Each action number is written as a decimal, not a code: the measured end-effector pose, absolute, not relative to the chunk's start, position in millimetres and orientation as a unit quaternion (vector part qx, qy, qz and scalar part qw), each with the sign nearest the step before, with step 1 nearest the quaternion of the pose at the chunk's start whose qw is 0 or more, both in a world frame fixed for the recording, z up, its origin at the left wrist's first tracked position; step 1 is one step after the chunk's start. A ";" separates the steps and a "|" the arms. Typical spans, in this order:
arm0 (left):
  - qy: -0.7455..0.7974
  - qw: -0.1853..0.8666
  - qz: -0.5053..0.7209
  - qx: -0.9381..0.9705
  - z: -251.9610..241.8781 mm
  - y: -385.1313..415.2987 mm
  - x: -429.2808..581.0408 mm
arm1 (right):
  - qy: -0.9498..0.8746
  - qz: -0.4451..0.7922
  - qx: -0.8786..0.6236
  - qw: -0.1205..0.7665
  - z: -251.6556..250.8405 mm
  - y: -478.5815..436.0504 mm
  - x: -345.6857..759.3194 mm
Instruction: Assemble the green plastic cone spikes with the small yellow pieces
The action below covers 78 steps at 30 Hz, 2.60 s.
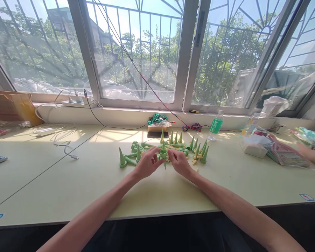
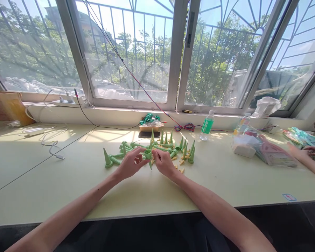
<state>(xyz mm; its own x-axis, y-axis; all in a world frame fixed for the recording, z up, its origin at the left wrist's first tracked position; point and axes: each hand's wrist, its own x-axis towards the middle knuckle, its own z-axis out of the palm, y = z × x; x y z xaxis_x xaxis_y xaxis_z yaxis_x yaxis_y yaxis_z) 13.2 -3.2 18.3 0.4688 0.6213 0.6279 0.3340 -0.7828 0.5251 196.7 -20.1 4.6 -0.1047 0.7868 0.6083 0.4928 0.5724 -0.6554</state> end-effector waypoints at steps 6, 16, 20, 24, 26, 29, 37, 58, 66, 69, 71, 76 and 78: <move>0.282 0.152 0.434 0.842 14.0 -0.3 13.1 | -0.723 0.143 -0.443 0.510 4.6 -21.1 194.2; 0.362 0.381 0.406 0.748 22.3 1.3 16.2 | -0.678 0.150 -0.453 0.559 3.1 -22.0 192.7; 0.366 0.547 0.328 0.677 28.2 -1.1 16.2 | -0.697 0.151 -0.442 0.545 4.7 -23.7 192.8; 0.361 0.594 0.298 0.655 30.8 -3.8 16.3 | -0.718 0.152 -0.430 0.526 5.7 -25.1 191.0; 0.356 0.600 0.297 0.652 30.7 -4.2 16.2 | -0.720 0.153 -0.430 0.522 5.9 -25.1 190.8; 0.342 0.617 0.301 0.642 30.4 -4.5 15.8 | -0.720 0.147 -0.436 0.519 5.9 -24.7 191.7; 0.317 0.603 0.311 0.663 31.7 -6.1 14.0 | -0.721 0.133 -0.443 0.516 2.7 -21.2 193.9; 0.309 0.256 0.393 0.827 23.0 -6.1 14.5 | -0.729 0.107 -0.463 0.493 4.1 -19.4 193.5; 0.298 0.231 0.390 0.840 21.0 -4.5 13.5 | -0.731 0.110 -0.466 0.486 2.4 -17.7 193.5; 0.287 0.213 0.390 0.849 21.1 -4.3 13.2 | -0.728 0.124 -0.469 0.484 3.3 -17.7 193.0; 0.280 0.199 0.389 0.855 20.4 -3.7 12.8 | -0.725 0.136 -0.471 0.485 3.4 -17.6 192.6; 0.294 0.172 0.393 0.854 17.7 -1.5 13.4 | -0.712 0.141 -0.473 0.499 1.9 -17.2 190.6; 0.315 0.172 0.404 0.841 17.7 -1.0 14.3 | -0.702 0.132 -0.473 0.517 1.7 -17.3 190.1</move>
